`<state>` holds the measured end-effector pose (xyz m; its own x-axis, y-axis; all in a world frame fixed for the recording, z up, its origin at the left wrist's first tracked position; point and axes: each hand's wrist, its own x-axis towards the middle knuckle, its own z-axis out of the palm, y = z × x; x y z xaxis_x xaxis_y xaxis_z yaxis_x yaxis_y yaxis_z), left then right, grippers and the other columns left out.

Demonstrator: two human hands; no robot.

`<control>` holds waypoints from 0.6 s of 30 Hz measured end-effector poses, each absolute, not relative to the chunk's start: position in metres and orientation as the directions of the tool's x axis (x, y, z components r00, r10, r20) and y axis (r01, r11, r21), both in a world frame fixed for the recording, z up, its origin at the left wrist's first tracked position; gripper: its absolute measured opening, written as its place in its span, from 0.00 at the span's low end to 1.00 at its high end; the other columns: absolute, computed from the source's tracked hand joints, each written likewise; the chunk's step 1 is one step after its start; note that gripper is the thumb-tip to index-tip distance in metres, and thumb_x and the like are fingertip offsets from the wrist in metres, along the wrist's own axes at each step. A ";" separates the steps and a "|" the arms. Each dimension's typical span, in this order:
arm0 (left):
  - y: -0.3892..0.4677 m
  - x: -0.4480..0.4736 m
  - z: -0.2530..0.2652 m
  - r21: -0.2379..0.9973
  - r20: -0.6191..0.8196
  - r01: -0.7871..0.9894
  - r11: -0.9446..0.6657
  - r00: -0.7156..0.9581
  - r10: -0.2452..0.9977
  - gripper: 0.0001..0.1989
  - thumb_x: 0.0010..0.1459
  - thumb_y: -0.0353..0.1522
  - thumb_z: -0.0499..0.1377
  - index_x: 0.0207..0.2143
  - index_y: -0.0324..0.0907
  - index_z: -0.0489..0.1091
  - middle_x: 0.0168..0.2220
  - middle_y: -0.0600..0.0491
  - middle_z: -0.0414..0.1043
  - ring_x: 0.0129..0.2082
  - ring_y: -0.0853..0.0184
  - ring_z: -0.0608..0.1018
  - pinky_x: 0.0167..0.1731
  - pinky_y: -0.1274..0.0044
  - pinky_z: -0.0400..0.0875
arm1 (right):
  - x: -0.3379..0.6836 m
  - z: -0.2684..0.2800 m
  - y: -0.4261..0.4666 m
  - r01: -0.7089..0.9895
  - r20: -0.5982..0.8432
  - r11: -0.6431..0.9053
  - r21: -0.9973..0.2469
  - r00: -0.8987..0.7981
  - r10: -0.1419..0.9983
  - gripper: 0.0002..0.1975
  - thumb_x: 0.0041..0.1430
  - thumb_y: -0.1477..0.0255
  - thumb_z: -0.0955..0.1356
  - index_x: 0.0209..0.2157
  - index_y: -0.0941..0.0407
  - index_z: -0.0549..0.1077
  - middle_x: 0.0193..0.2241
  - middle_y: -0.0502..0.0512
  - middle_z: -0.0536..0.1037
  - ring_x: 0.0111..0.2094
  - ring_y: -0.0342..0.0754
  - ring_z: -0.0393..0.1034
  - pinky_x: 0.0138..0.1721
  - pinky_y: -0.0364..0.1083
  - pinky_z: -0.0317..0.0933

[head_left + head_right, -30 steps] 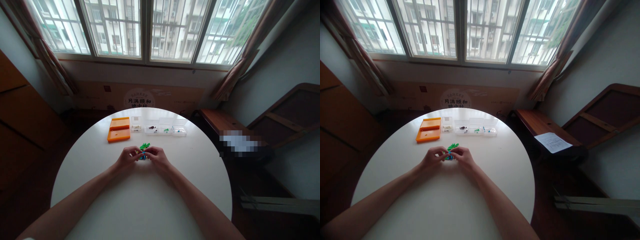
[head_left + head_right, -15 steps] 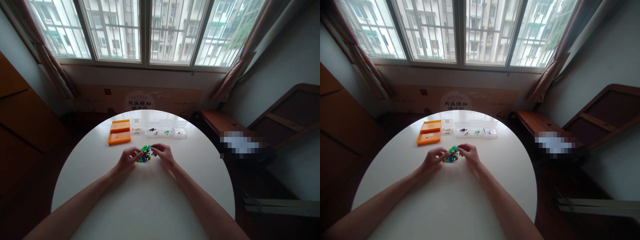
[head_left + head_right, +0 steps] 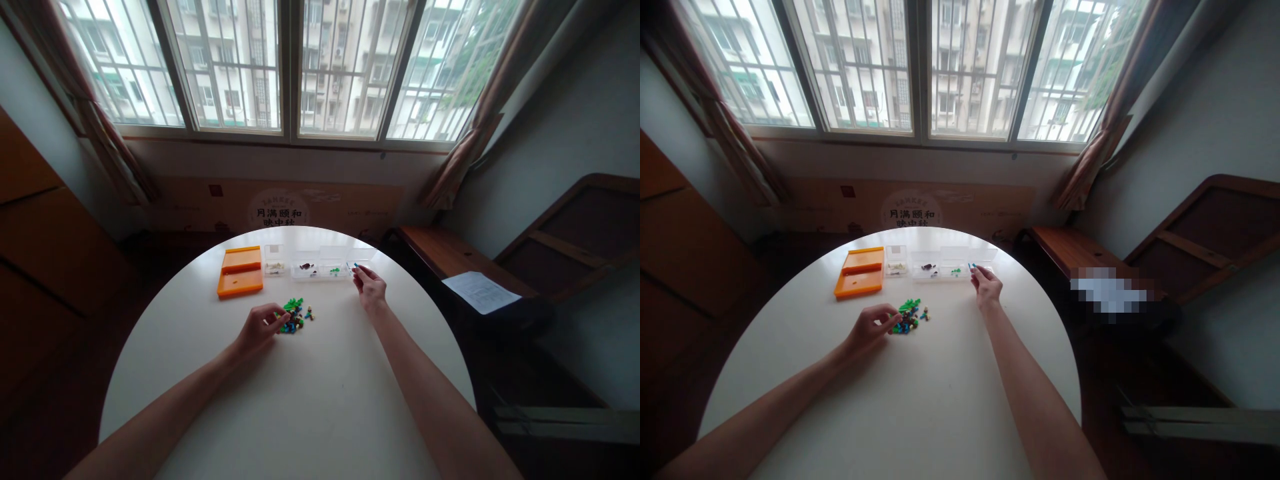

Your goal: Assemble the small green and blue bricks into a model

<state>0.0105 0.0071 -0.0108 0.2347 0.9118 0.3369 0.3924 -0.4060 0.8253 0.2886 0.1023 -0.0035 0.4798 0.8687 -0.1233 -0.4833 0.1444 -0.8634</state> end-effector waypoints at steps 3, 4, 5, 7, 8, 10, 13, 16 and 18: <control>0.007 0.011 -0.011 0.829 0.334 0.389 -0.401 0.230 0.914 0.14 0.54 0.38 0.58 0.27 0.35 0.71 0.18 0.53 0.70 0.16 0.72 0.72 0.16 0.84 0.64 | 0.291 -0.012 0.109 -0.446 -0.107 0.174 -0.878 0.537 0.837 0.13 0.33 0.76 0.76 0.26 0.60 0.75 0.22 0.51 0.78 0.21 0.40 0.70 0.21 0.37 0.67; 0.007 0.011 -0.011 0.830 0.331 0.390 -0.399 0.230 0.915 0.14 0.55 0.38 0.58 0.27 0.36 0.71 0.17 0.54 0.70 0.16 0.72 0.72 0.16 0.84 0.63 | 0.292 -0.014 0.112 -0.431 -0.093 0.192 -0.882 0.557 0.825 0.13 0.33 0.76 0.76 0.26 0.61 0.75 0.22 0.51 0.78 0.21 0.40 0.70 0.22 0.38 0.68; 0.007 0.011 -0.011 0.831 0.328 0.391 -0.397 0.232 0.916 0.13 0.55 0.38 0.58 0.27 0.36 0.71 0.17 0.54 0.70 0.16 0.72 0.72 0.16 0.85 0.63 | 0.292 -0.016 0.114 -0.414 -0.077 0.208 -0.886 0.574 0.815 0.14 0.33 0.76 0.76 0.27 0.61 0.75 0.22 0.52 0.77 0.21 0.40 0.70 0.23 0.38 0.69; 0.007 0.010 -0.012 0.831 0.327 0.389 -0.398 0.238 0.915 0.13 0.55 0.38 0.58 0.27 0.36 0.71 0.17 0.54 0.70 0.16 0.72 0.72 0.16 0.85 0.63 | 0.292 -0.020 0.119 -0.386 -0.056 0.229 -0.894 0.601 0.797 0.15 0.33 0.75 0.77 0.27 0.62 0.75 0.21 0.52 0.77 0.21 0.40 0.71 0.24 0.39 0.70; 0.007 0.010 -0.012 0.830 0.329 0.387 -0.401 0.241 0.913 0.13 0.54 0.38 0.58 0.27 0.36 0.71 0.17 0.54 0.69 0.16 0.72 0.72 0.16 0.85 0.63 | 0.292 -0.022 0.122 -0.380 -0.057 0.232 -0.896 0.615 0.786 0.15 0.33 0.75 0.77 0.26 0.63 0.74 0.21 0.52 0.77 0.21 0.40 0.71 0.24 0.39 0.70; 0.007 0.010 -0.012 0.829 0.333 0.383 -0.408 0.247 0.910 0.13 0.55 0.38 0.58 0.27 0.36 0.71 0.18 0.54 0.70 0.16 0.72 0.72 0.17 0.84 0.64 | 0.292 -0.024 0.126 -0.380 -0.073 0.233 -0.895 0.640 0.765 0.14 0.33 0.75 0.77 0.25 0.63 0.74 0.20 0.52 0.77 0.20 0.40 0.70 0.24 0.39 0.70; 0.007 0.009 -0.014 0.825 0.333 0.389 -0.411 0.253 0.908 0.14 0.55 0.39 0.58 0.27 0.36 0.71 0.19 0.53 0.71 0.17 0.72 0.72 0.18 0.84 0.64 | 0.292 -0.026 0.130 -0.383 -0.087 0.239 -0.892 0.665 0.742 0.13 0.33 0.75 0.77 0.24 0.63 0.74 0.18 0.51 0.76 0.19 0.40 0.70 0.23 0.38 0.70; 0.008 0.010 -0.015 0.822 0.335 0.391 -0.414 0.256 0.907 0.14 0.55 0.39 0.57 0.27 0.36 0.72 0.21 0.52 0.71 0.18 0.72 0.72 0.18 0.84 0.64 | 0.292 -0.027 0.131 -0.380 -0.089 0.245 -0.892 0.679 0.728 0.13 0.33 0.75 0.77 0.24 0.63 0.74 0.18 0.51 0.76 0.19 0.41 0.70 0.22 0.39 0.71; 0.008 0.010 -0.015 0.822 0.340 0.384 -0.421 0.262 0.903 0.14 0.55 0.39 0.58 0.27 0.36 0.71 0.22 0.52 0.72 0.18 0.72 0.72 0.18 0.83 0.65 | 0.293 -0.028 0.132 -0.381 -0.095 0.246 -0.891 0.688 0.720 0.14 0.32 0.75 0.77 0.24 0.63 0.73 0.18 0.51 0.76 0.19 0.42 0.71 0.22 0.39 0.71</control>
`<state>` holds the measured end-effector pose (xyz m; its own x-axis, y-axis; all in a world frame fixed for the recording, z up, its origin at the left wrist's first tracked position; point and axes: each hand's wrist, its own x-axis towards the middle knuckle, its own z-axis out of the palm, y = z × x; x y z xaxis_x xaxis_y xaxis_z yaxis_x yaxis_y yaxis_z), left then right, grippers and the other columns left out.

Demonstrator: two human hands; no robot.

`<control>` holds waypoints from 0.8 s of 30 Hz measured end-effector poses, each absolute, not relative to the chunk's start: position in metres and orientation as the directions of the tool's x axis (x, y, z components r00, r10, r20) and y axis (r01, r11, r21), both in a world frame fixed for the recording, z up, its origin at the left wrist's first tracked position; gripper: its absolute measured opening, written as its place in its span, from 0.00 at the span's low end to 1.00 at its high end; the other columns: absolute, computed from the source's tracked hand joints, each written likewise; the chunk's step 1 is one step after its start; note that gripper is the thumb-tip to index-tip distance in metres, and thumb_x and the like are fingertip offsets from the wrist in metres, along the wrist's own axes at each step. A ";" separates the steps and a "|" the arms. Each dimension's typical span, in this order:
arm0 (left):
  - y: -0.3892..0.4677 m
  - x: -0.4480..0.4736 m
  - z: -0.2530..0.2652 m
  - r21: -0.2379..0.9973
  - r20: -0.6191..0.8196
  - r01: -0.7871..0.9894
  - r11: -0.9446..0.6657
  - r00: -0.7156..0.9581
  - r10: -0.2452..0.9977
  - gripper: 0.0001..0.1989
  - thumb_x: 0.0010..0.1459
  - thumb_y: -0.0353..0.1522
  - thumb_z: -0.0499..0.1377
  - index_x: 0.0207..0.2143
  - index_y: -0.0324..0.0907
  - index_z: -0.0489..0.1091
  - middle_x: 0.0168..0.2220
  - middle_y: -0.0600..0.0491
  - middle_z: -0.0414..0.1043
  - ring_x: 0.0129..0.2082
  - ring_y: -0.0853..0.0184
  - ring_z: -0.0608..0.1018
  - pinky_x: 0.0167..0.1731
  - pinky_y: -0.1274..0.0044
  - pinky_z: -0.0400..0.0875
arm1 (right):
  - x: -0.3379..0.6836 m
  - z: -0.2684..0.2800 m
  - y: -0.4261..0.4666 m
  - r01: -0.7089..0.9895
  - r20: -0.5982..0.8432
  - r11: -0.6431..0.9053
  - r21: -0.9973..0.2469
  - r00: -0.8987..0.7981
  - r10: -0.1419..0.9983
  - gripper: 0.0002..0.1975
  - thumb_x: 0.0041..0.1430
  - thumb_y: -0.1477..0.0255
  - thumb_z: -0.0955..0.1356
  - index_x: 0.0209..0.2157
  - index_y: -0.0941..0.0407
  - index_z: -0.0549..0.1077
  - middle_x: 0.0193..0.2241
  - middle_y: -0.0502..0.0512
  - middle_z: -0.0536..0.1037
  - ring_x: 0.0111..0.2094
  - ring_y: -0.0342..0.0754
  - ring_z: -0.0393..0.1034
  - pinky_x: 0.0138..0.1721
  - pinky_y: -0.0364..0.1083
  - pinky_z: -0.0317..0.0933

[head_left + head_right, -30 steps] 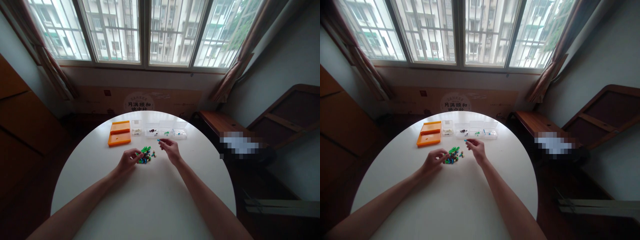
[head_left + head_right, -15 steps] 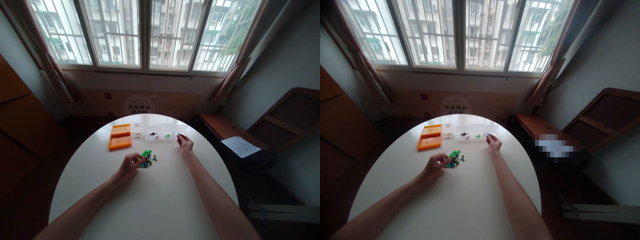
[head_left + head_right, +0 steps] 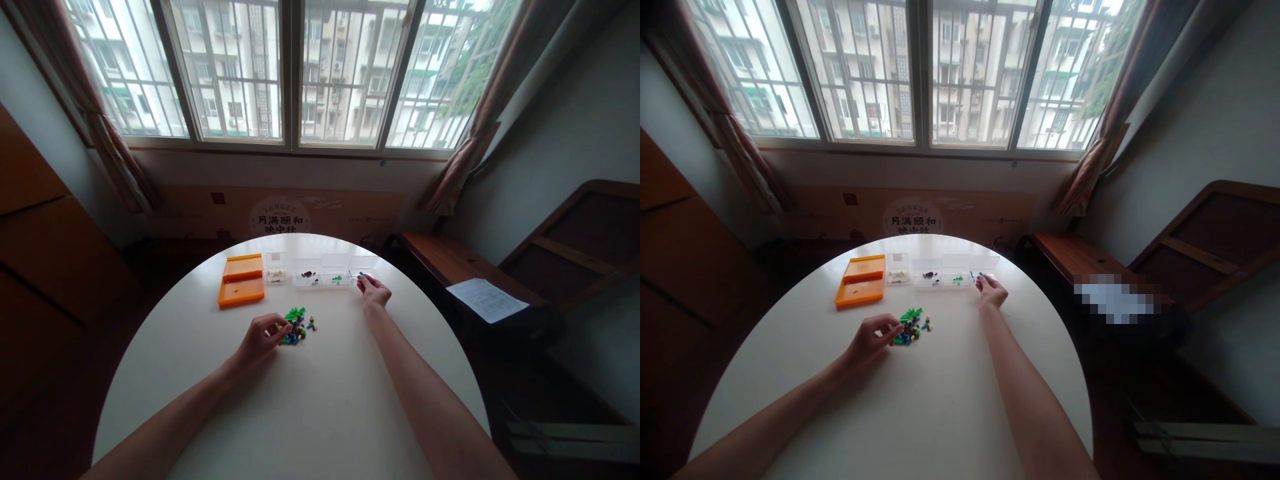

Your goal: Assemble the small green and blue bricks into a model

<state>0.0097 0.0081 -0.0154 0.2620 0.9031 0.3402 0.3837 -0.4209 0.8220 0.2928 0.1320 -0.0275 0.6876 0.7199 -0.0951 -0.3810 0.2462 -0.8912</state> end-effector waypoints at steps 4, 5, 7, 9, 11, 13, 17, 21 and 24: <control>0.008 0.010 -0.017 0.823 0.342 0.381 -0.420 0.258 0.904 0.13 0.55 0.38 0.58 0.27 0.36 0.71 0.21 0.52 0.71 0.18 0.72 0.72 0.19 0.83 0.65 | 0.293 -0.027 0.133 -0.395 -0.116 0.244 -0.886 0.697 0.707 0.13 0.32 0.76 0.77 0.23 0.63 0.73 0.17 0.51 0.75 0.18 0.41 0.70 0.22 0.39 0.72; 0.008 0.010 -0.017 0.824 0.341 0.382 -0.418 0.255 0.905 0.13 0.55 0.38 0.58 0.27 0.35 0.71 0.21 0.52 0.71 0.18 0.72 0.72 0.19 0.83 0.65 | 0.292 -0.027 0.133 -0.400 -0.122 0.243 -0.884 0.698 0.706 0.13 0.32 0.76 0.77 0.23 0.63 0.73 0.17 0.51 0.75 0.18 0.41 0.70 0.22 0.39 0.72; 0.007 0.009 -0.017 0.823 0.339 0.383 -0.419 0.261 0.904 0.13 0.55 0.38 0.58 0.27 0.35 0.71 0.22 0.52 0.72 0.18 0.72 0.73 0.19 0.83 0.65 | 0.292 -0.026 0.132 -0.411 -0.134 0.240 -0.880 0.698 0.704 0.13 0.33 0.77 0.77 0.23 0.63 0.73 0.17 0.51 0.75 0.18 0.41 0.70 0.23 0.38 0.72; 0.007 0.009 -0.017 0.823 0.337 0.380 -0.422 0.269 0.902 0.13 0.56 0.38 0.57 0.27 0.36 0.71 0.21 0.52 0.71 0.18 0.73 0.72 0.19 0.83 0.65 | 0.292 -0.025 0.132 -0.420 -0.144 0.238 -0.876 0.698 0.702 0.12 0.33 0.78 0.77 0.23 0.64 0.73 0.17 0.51 0.75 0.18 0.40 0.70 0.23 0.37 0.71; 0.007 0.009 -0.016 0.819 0.338 0.389 -0.421 0.267 0.903 0.13 0.56 0.38 0.57 0.27 0.36 0.71 0.21 0.53 0.71 0.18 0.73 0.72 0.19 0.84 0.64 | 0.291 -0.024 0.131 -0.429 -0.155 0.235 -0.872 0.699 0.698 0.12 0.34 0.79 0.76 0.23 0.64 0.73 0.17 0.51 0.75 0.18 0.40 0.70 0.23 0.37 0.71; 0.007 0.009 -0.016 0.818 0.337 0.391 -0.422 0.268 0.902 0.13 0.56 0.38 0.57 0.27 0.35 0.71 0.20 0.53 0.70 0.18 0.73 0.71 0.19 0.84 0.64 | 0.290 -0.022 0.131 -0.437 -0.167 0.234 -0.868 0.702 0.693 0.13 0.34 0.79 0.77 0.23 0.64 0.72 0.17 0.50 0.75 0.19 0.41 0.71 0.23 0.38 0.72; 0.006 0.009 -0.015 0.818 0.331 0.400 -0.414 0.262 0.906 0.13 0.56 0.38 0.58 0.27 0.35 0.71 0.21 0.52 0.71 0.18 0.73 0.71 0.20 0.84 0.64 | 0.288 -0.018 0.129 -0.462 -0.193 0.235 -0.855 0.706 0.682 0.12 0.36 0.78 0.76 0.22 0.64 0.70 0.16 0.50 0.74 0.19 0.41 0.71 0.24 0.38 0.72; 0.006 0.009 -0.015 0.819 0.332 0.399 -0.413 0.258 0.907 0.13 0.55 0.38 0.58 0.26 0.35 0.71 0.22 0.51 0.72 0.18 0.73 0.71 0.20 0.84 0.64 | 0.287 -0.014 0.126 -0.481 -0.219 0.229 -0.847 0.705 0.674 0.12 0.39 0.75 0.76 0.21 0.63 0.69 0.15 0.50 0.74 0.17 0.41 0.70 0.21 0.38 0.71; 0.007 0.009 -0.017 0.816 0.332 0.403 -0.414 0.259 0.907 0.13 0.55 0.37 0.58 0.27 0.35 0.71 0.22 0.52 0.71 0.18 0.73 0.71 0.20 0.84 0.64 | 0.288 -0.013 0.124 -0.456 -0.223 0.181 -0.871 0.696 0.683 0.14 0.43 0.69 0.75 0.20 0.62 0.68 0.13 0.50 0.73 0.13 0.39 0.66 0.14 0.36 0.65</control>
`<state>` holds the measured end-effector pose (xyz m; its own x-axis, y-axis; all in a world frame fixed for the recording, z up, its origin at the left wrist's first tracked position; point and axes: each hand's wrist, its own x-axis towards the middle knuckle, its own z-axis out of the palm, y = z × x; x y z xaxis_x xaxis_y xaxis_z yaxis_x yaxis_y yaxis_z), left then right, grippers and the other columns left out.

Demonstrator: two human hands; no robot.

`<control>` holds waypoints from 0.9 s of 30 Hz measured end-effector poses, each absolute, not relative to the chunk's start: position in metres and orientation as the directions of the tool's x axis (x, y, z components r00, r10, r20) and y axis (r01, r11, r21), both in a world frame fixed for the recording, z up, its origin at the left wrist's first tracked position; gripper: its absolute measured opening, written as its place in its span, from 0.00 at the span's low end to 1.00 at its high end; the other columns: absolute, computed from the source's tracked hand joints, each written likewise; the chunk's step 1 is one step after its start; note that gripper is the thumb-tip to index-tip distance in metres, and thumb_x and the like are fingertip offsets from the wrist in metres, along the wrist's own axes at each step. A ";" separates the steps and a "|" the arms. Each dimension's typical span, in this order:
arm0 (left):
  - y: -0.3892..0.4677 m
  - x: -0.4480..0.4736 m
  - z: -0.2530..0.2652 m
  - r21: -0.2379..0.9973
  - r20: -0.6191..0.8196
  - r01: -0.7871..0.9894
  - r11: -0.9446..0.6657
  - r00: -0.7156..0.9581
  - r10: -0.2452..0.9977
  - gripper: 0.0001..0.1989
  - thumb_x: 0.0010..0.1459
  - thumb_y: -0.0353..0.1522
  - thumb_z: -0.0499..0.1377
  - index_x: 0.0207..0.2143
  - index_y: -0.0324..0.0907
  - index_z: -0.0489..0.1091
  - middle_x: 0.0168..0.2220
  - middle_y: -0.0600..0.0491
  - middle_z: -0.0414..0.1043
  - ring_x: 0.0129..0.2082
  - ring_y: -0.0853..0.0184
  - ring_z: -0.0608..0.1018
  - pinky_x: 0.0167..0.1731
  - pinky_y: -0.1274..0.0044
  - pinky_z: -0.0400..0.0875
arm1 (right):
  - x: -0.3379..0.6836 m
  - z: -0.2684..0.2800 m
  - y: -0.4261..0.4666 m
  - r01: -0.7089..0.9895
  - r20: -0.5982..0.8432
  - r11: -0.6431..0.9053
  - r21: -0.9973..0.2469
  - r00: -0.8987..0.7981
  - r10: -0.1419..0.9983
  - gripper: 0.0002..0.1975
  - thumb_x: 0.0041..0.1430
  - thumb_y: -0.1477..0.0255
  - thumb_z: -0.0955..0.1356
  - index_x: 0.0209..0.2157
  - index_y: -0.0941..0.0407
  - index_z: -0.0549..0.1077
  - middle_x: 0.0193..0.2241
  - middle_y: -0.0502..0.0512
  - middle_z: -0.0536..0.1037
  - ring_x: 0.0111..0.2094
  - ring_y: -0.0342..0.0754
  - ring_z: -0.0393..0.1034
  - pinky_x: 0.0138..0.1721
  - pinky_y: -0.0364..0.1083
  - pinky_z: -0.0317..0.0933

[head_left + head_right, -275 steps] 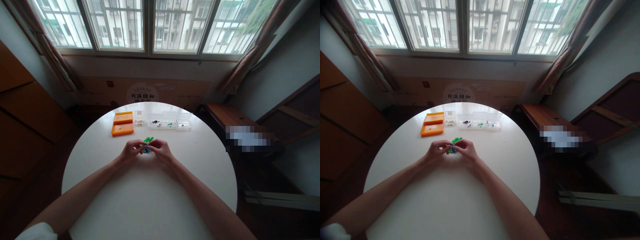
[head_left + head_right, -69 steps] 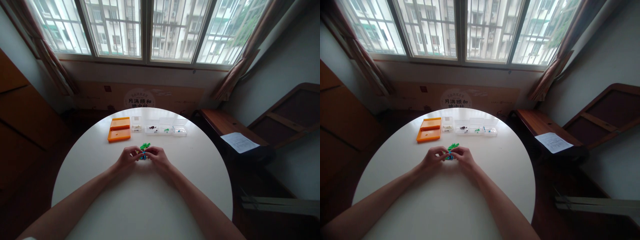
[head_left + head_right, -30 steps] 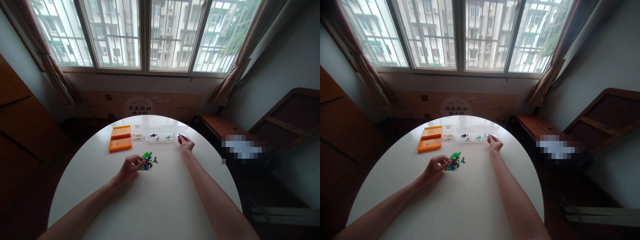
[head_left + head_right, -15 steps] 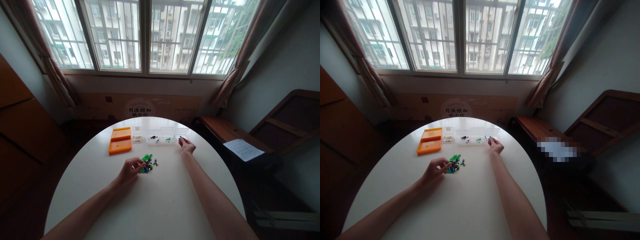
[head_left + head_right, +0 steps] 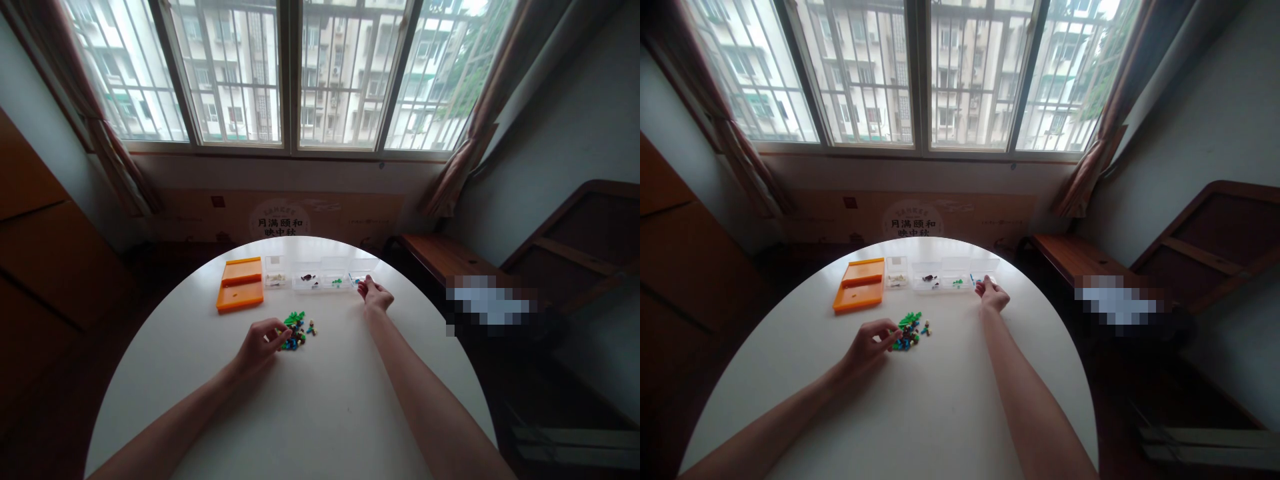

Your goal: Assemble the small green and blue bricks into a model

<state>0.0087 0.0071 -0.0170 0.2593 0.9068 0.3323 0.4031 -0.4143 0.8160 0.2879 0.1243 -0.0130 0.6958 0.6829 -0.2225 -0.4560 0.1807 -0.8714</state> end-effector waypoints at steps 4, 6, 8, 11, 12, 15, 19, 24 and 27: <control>0.008 0.008 -0.019 0.810 0.330 0.413 -0.417 0.267 0.905 0.13 0.55 0.37 0.58 0.27 0.35 0.72 0.22 0.52 0.71 0.18 0.73 0.71 0.20 0.83 0.64 | 0.290 -0.010 0.123 -0.400 -0.234 0.119 -0.909 0.724 0.649 0.24 0.52 0.55 0.66 0.15 0.58 0.62 0.05 0.46 0.62 0.06 0.37 0.54 0.05 0.36 0.47; 0.008 0.007 -0.019 0.807 0.326 0.417 -0.417 0.273 0.905 0.13 0.56 0.37 0.58 0.27 0.35 0.72 0.22 0.52 0.71 0.18 0.73 0.71 0.20 0.83 0.64 | 0.291 -0.008 0.121 -0.435 -0.255 0.119 -0.892 0.704 0.662 0.27 0.56 0.51 0.60 0.13 0.55 0.56 0.03 0.44 0.55 0.04 0.36 0.49 0.04 0.37 0.41; 0.008 0.007 -0.019 0.807 0.331 0.416 -0.420 0.269 0.904 0.13 0.56 0.37 0.57 0.27 0.35 0.72 0.22 0.52 0.71 0.19 0.73 0.71 0.20 0.83 0.65 | 0.292 -0.007 0.118 -0.483 -0.244 0.146 -0.863 0.653 0.717 0.28 0.60 0.52 0.55 0.12 0.54 0.52 0.03 0.43 0.53 0.04 0.36 0.46 0.05 0.37 0.38; 0.008 0.007 -0.018 0.811 0.329 0.410 -0.418 0.273 0.904 0.13 0.56 0.37 0.58 0.28 0.35 0.72 0.22 0.52 0.71 0.19 0.73 0.71 0.20 0.84 0.64 | 0.295 -0.007 0.114 -0.514 -0.197 0.183 -0.838 0.598 0.777 0.26 0.61 0.61 0.56 0.12 0.54 0.52 0.03 0.43 0.52 0.05 0.36 0.45 0.07 0.38 0.39; 0.009 0.007 -0.018 0.811 0.330 0.407 -0.420 0.275 0.903 0.12 0.55 0.37 0.58 0.28 0.35 0.72 0.22 0.52 0.71 0.19 0.73 0.71 0.20 0.84 0.64 | 0.296 -0.008 0.113 -0.519 -0.192 0.187 -0.834 0.591 0.784 0.24 0.60 0.64 0.58 0.11 0.55 0.53 0.03 0.43 0.52 0.05 0.36 0.45 0.07 0.38 0.39; 0.009 0.007 -0.019 0.812 0.326 0.405 -0.419 0.279 0.903 0.13 0.56 0.37 0.58 0.27 0.35 0.72 0.23 0.52 0.72 0.19 0.73 0.71 0.20 0.83 0.65 | 0.299 -0.011 0.111 -0.531 -0.201 0.180 -0.828 0.580 0.790 0.18 0.54 0.73 0.59 0.12 0.56 0.59 0.04 0.45 0.58 0.07 0.37 0.49 0.08 0.38 0.41; 0.009 0.007 -0.018 0.813 0.322 0.410 -0.412 0.273 0.907 0.13 0.56 0.37 0.58 0.27 0.35 0.72 0.23 0.51 0.72 0.19 0.73 0.71 0.20 0.83 0.64 | 0.299 -0.013 0.108 -0.550 -0.195 0.181 -0.815 0.556 0.808 0.15 0.51 0.75 0.57 0.15 0.60 0.68 0.13 0.54 0.71 0.12 0.38 0.59 0.12 0.38 0.50; 0.008 0.008 -0.016 0.814 0.330 0.403 -0.418 0.272 0.904 0.13 0.56 0.37 0.58 0.27 0.35 0.72 0.22 0.52 0.71 0.18 0.73 0.71 0.20 0.84 0.64 | 0.296 -0.016 0.102 -0.466 -0.109 0.196 -0.863 0.550 0.828 0.19 0.52 0.71 0.57 0.18 0.63 0.74 0.11 0.53 0.70 0.13 0.39 0.59 0.14 0.39 0.50; 0.008 0.009 -0.016 0.815 0.331 0.400 -0.418 0.270 0.904 0.13 0.56 0.37 0.58 0.27 0.35 0.72 0.21 0.51 0.71 0.18 0.73 0.71 0.20 0.84 0.64 | 0.295 -0.019 0.099 -0.411 -0.076 0.202 -0.889 0.568 0.820 0.20 0.52 0.70 0.57 0.17 0.63 0.74 0.10 0.53 0.68 0.13 0.40 0.57 0.15 0.40 0.48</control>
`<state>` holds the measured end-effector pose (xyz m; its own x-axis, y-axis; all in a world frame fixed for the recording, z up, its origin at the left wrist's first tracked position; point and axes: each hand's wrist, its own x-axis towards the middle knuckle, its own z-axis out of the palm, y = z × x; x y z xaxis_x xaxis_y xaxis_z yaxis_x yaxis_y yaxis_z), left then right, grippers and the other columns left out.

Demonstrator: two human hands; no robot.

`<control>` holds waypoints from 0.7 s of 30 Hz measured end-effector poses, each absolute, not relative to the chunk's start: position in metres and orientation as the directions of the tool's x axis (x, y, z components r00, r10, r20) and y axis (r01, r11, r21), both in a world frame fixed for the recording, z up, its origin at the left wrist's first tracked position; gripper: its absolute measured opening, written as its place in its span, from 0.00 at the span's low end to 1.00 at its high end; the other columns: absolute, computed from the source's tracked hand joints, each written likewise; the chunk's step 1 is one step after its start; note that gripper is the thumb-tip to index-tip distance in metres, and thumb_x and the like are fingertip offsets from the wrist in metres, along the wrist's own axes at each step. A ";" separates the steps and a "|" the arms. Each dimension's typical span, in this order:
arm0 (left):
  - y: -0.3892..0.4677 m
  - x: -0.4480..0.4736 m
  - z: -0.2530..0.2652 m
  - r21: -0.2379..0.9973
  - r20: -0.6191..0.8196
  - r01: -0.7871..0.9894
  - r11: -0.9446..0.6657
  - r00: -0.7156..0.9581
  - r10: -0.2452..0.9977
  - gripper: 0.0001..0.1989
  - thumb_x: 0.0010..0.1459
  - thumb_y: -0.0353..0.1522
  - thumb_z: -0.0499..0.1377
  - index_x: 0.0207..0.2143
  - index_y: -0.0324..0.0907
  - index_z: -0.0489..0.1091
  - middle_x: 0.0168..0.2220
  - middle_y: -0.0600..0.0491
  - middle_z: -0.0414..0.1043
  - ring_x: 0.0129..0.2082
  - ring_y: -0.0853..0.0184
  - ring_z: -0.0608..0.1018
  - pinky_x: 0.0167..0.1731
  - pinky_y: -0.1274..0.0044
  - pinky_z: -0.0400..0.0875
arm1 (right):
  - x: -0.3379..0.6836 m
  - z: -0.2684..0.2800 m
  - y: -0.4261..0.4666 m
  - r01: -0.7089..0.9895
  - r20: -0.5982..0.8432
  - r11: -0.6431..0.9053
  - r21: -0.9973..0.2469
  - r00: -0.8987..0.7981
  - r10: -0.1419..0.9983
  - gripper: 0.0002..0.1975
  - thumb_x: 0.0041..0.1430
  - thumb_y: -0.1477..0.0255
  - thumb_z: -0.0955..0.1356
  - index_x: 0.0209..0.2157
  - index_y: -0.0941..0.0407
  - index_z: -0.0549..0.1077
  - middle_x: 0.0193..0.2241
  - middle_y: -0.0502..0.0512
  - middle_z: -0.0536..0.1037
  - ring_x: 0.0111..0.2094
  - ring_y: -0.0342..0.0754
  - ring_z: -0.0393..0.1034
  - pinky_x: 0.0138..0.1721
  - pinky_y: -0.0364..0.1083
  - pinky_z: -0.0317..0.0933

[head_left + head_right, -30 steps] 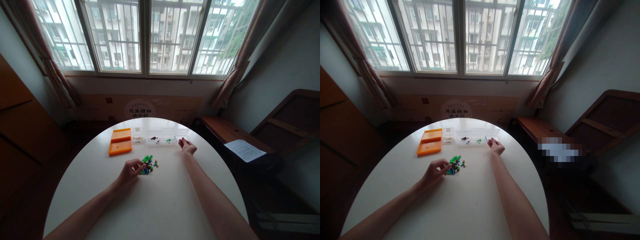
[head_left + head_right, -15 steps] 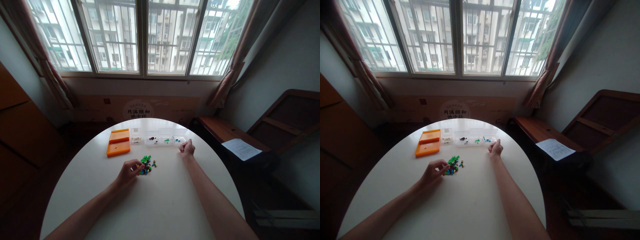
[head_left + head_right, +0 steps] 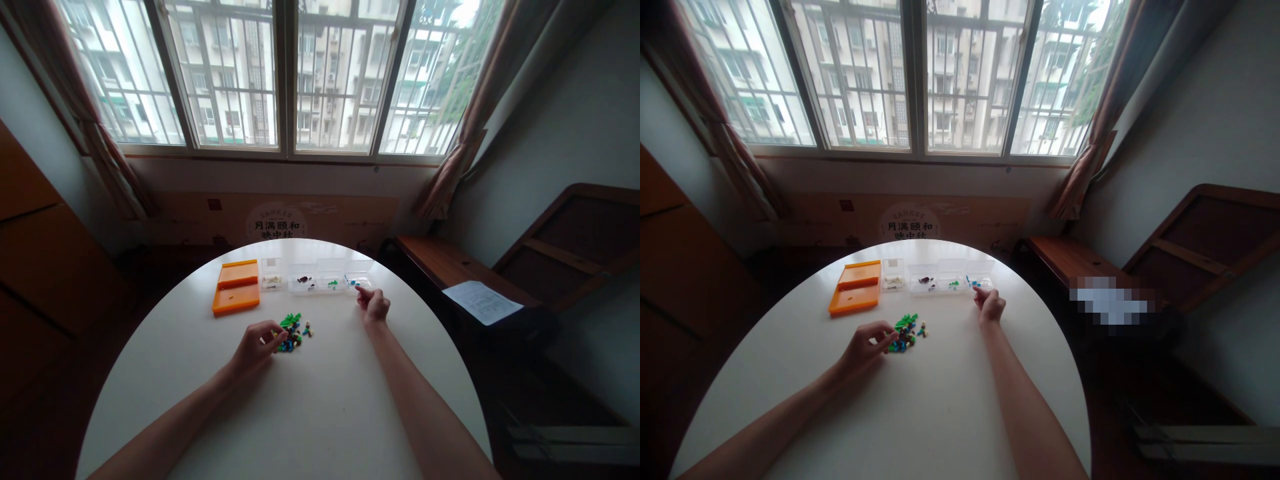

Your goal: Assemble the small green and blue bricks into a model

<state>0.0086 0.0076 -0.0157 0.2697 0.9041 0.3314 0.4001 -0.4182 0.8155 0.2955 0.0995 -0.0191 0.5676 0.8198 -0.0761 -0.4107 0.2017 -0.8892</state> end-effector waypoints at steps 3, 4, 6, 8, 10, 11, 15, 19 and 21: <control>0.008 0.008 -0.016 0.816 0.331 0.400 -0.418 0.269 0.904 0.14 0.55 0.37 0.58 0.27 0.34 0.72 0.22 0.51 0.72 0.18 0.73 0.72 0.20 0.83 0.64 | 0.295 -0.023 0.098 -0.326 -0.016 0.224 -0.918 0.596 0.803 0.20 0.52 0.70 0.57 0.17 0.63 0.75 0.09 0.52 0.67 0.14 0.40 0.56 0.16 0.41 0.48; 0.008 0.008 -0.016 0.815 0.332 0.400 -0.419 0.270 0.904 0.14 0.55 0.38 0.58 0.27 0.34 0.72 0.21 0.51 0.71 0.18 0.73 0.72 0.20 0.83 0.65 | 0.294 -0.024 0.097 -0.285 0.011 0.231 -0.930 0.607 0.795 0.20 0.52 0.70 0.57 0.18 0.63 0.75 0.09 0.52 0.66 0.14 0.41 0.56 0.17 0.41 0.49; 0.008 0.008 -0.017 0.814 0.334 0.403 -0.418 0.264 0.905 0.14 0.56 0.38 0.58 0.27 0.35 0.72 0.20 0.52 0.71 0.18 0.73 0.72 0.20 0.84 0.64 | 0.293 -0.026 0.096 -0.189 0.069 0.240 -0.952 0.630 0.773 0.21 0.52 0.70 0.57 0.19 0.63 0.76 0.09 0.51 0.66 0.16 0.41 0.57 0.19 0.42 0.51; 0.008 0.008 -0.017 0.814 0.333 0.403 -0.419 0.266 0.904 0.14 0.56 0.38 0.57 0.27 0.35 0.72 0.20 0.52 0.70 0.18 0.73 0.71 0.19 0.84 0.64 | 0.292 -0.027 0.094 -0.087 0.140 0.250 -0.964 0.633 0.762 0.21 0.54 0.69 0.57 0.22 0.63 0.77 0.12 0.51 0.68 0.18 0.41 0.58 0.21 0.42 0.53; 0.008 0.008 -0.018 0.815 0.332 0.401 -0.418 0.269 0.904 0.15 0.56 0.39 0.57 0.27 0.35 0.72 0.20 0.52 0.70 0.18 0.73 0.71 0.19 0.84 0.64 | 0.290 -0.027 0.092 0.008 0.225 0.276 -0.961 0.600 0.768 0.21 0.55 0.66 0.58 0.25 0.62 0.78 0.19 0.53 0.73 0.21 0.42 0.60 0.24 0.41 0.55; 0.008 0.008 -0.018 0.816 0.332 0.400 -0.418 0.267 0.905 0.15 0.56 0.39 0.57 0.27 0.35 0.72 0.20 0.52 0.70 0.17 0.73 0.71 0.19 0.83 0.64 | 0.289 -0.027 0.091 0.053 0.268 0.292 -0.955 0.574 0.773 0.20 0.56 0.65 0.59 0.26 0.61 0.78 0.22 0.54 0.74 0.23 0.42 0.62 0.25 0.41 0.56; 0.007 0.008 -0.017 0.820 0.336 0.394 -0.415 0.256 0.907 0.15 0.56 0.39 0.57 0.27 0.35 0.72 0.20 0.53 0.70 0.17 0.73 0.71 0.20 0.83 0.65 | 0.282 -0.023 0.085 0.256 0.435 0.354 -0.900 0.448 0.781 0.17 0.55 0.62 0.64 0.25 0.60 0.77 0.30 0.58 0.74 0.34 0.46 0.67 0.30 0.42 0.59; 0.006 0.008 -0.014 0.821 0.332 0.397 -0.410 0.253 0.909 0.15 0.56 0.39 0.57 0.27 0.35 0.72 0.20 0.52 0.71 0.18 0.73 0.72 0.20 0.83 0.65 | 0.267 -0.019 0.074 0.373 0.499 0.391 -0.841 0.259 0.827 0.12 0.54 0.66 0.66 0.34 0.58 0.77 0.32 0.56 0.73 0.29 0.44 0.67 0.27 0.42 0.59; 0.006 0.008 -0.013 0.821 0.328 0.402 -0.405 0.248 0.911 0.14 0.55 0.39 0.57 0.26 0.35 0.72 0.20 0.52 0.71 0.18 0.73 0.72 0.19 0.83 0.65 | 0.257 -0.019 0.069 0.435 0.531 0.427 -0.793 0.149 0.834 0.10 0.55 0.68 0.65 0.35 0.58 0.76 0.30 0.55 0.72 0.27 0.44 0.66 0.28 0.43 0.60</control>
<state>0.0080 0.0059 -0.0130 0.2484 0.9115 0.3279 0.4023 -0.4050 0.8210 0.2565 0.0688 -0.0187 0.1492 0.8340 0.5312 0.4353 0.4269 -0.7926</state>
